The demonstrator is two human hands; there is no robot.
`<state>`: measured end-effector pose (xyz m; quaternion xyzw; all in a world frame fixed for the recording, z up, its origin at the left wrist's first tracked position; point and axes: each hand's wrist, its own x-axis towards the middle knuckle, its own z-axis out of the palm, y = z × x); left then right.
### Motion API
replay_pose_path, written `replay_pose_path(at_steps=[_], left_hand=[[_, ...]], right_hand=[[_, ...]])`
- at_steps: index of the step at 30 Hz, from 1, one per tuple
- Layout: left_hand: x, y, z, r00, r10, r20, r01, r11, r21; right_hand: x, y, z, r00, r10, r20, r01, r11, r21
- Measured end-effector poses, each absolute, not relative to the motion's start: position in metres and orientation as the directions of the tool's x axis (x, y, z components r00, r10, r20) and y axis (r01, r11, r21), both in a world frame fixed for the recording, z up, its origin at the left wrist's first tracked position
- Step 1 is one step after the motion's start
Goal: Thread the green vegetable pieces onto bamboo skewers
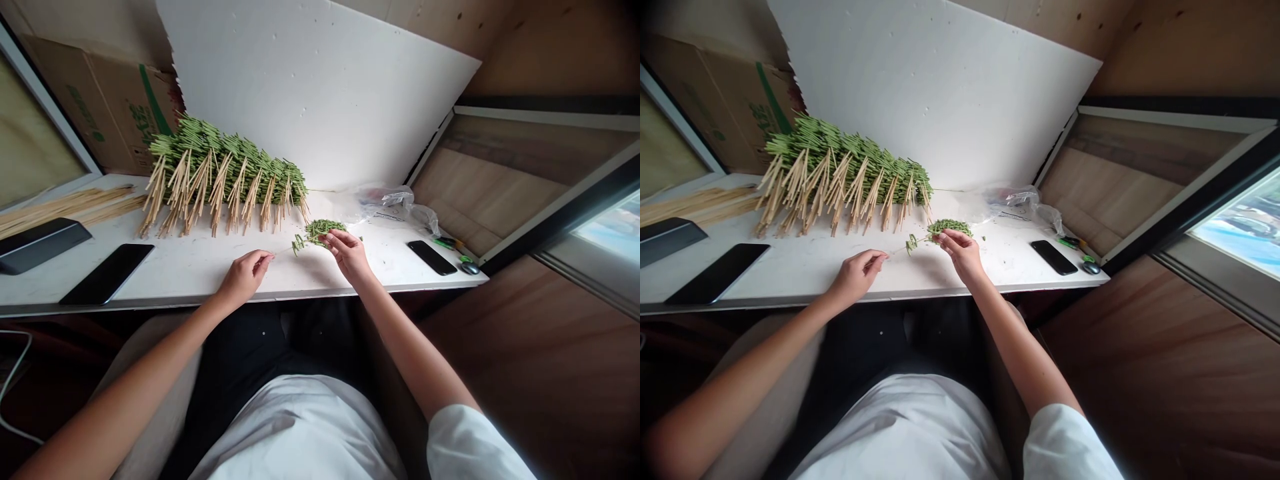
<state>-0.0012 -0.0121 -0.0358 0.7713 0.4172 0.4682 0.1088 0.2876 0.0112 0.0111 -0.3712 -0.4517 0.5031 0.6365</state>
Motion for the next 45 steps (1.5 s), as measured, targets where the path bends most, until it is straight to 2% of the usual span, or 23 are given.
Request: replay_pose_path(at_steps=[13,22,34,45], left_hand=[[0.0,-0.013,-0.034,0.212,0.746,0.631,0.522,-0.633,0.572],[0.0,-0.014,-0.034,0.205,0.742,0.638,0.519,-0.635,0.572],[0.0,-0.013,-0.034,0.23,0.726,0.648,0.51,-0.657,0.555],[-0.003,-0.01,-0.04,0.263,0.691,0.673,0.502,-0.694,0.516]], right_hand=[[0.29,0.011,0.012,0.128,0.975,0.182,-0.274,0.211,-0.939],[0.289,0.01,0.01,0.049,0.984,0.174,-0.259,0.181,-0.949],[0.288,0.01,0.007,0.079,0.991,0.107,-0.293,0.126,-0.948],[0.294,0.014,0.001,0.097,0.981,0.165,-0.292,0.187,-0.938]])
